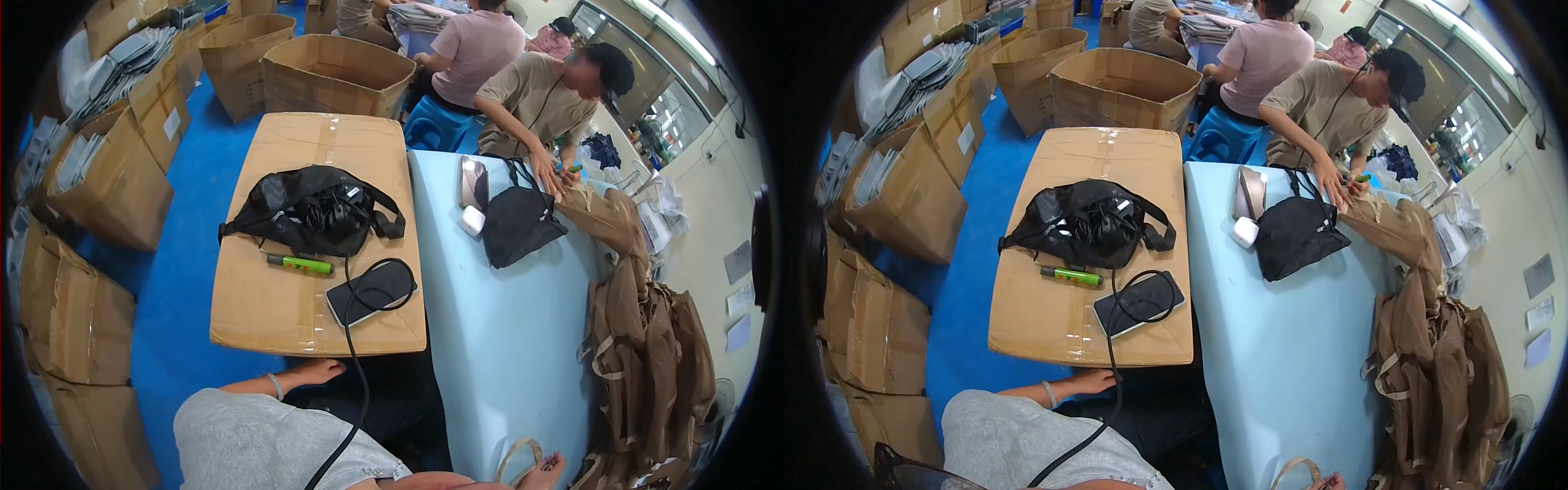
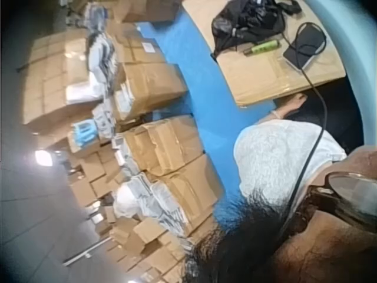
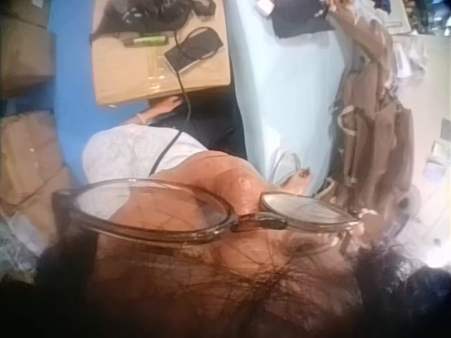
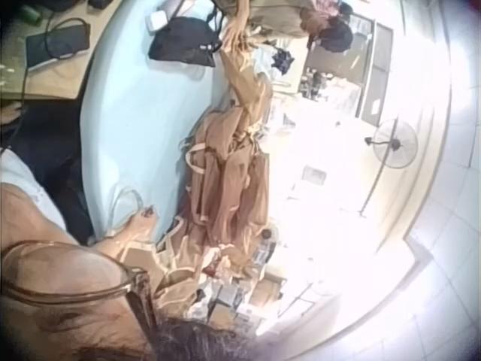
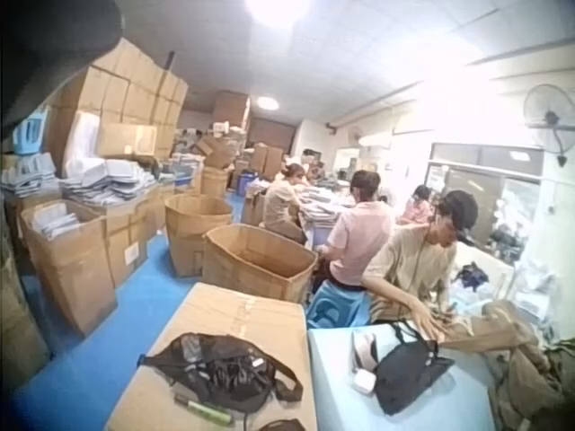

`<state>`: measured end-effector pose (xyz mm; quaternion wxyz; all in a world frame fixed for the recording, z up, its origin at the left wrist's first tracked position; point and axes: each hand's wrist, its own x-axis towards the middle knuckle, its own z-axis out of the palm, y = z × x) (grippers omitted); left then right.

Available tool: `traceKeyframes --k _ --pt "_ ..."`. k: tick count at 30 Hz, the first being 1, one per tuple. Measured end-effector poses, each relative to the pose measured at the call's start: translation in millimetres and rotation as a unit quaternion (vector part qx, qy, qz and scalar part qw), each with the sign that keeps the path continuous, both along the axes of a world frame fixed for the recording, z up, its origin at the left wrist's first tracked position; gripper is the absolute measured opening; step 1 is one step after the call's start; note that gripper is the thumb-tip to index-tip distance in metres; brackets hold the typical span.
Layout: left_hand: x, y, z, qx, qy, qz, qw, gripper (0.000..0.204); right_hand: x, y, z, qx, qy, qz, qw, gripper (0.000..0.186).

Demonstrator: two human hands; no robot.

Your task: Applying finishing liquid to the straps and seams of mesh bags using a cloth.

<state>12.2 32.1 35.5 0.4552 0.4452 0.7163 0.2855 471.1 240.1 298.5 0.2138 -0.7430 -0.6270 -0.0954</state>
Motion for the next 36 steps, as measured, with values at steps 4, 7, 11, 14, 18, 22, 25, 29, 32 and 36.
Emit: traceKeyframes --k 4,7,11,14,18,22,25,29,32,36 --pt "9.4 23.8 63.6 -0.024 -0.007 -0.068 0.997 0.041 3.4 -0.4 -4.6 0.005 -0.018 0.001 1.000 0.025" --pt "22.4 33.6 83.0 0.008 0.009 -0.142 0.990 0.041 8.5 0.8 -10.5 0.017 0.003 0.030 0.999 0.026" --pt "38.0 67.2 131.3 0.217 -0.037 -0.277 0.935 0.031 9.4 1.0 -9.7 0.000 -0.023 0.004 1.000 0.026" --pt "59.5 102.3 184.2 0.338 -0.078 -0.328 0.879 0.026 17.3 1.0 -12.2 0.021 -0.011 0.055 0.998 0.028" --pt "105.6 147.4 219.0 0.512 -0.117 -0.320 0.789 0.019 -13.6 -10.2 9.6 0.003 -0.005 0.032 0.999 0.031" --pt "157.1 183.0 228.6 0.574 -0.062 -0.355 0.735 0.020 2.4 -2.6 -3.8 -0.004 0.001 0.040 0.999 0.032" --pt "191.6 200.2 218.9 0.582 -0.051 -0.394 0.710 0.026 1.5 -4.4 -5.9 0.003 0.005 0.040 0.999 0.032" --pt "213.4 210.9 202.7 0.552 0.073 -0.444 0.702 0.044 4.2 -1.9 -9.2 -0.018 0.003 0.020 1.000 0.032" --pt "216.6 217.3 188.2 0.531 0.142 -0.463 0.695 0.050 21.8 12.8 -25.5 0.000 -0.022 0.051 0.998 0.031" --pt "218.1 216.1 205.0 0.514 0.185 -0.465 0.697 0.043 44.4 20.0 -38.7 0.017 0.108 0.087 0.990 0.025"
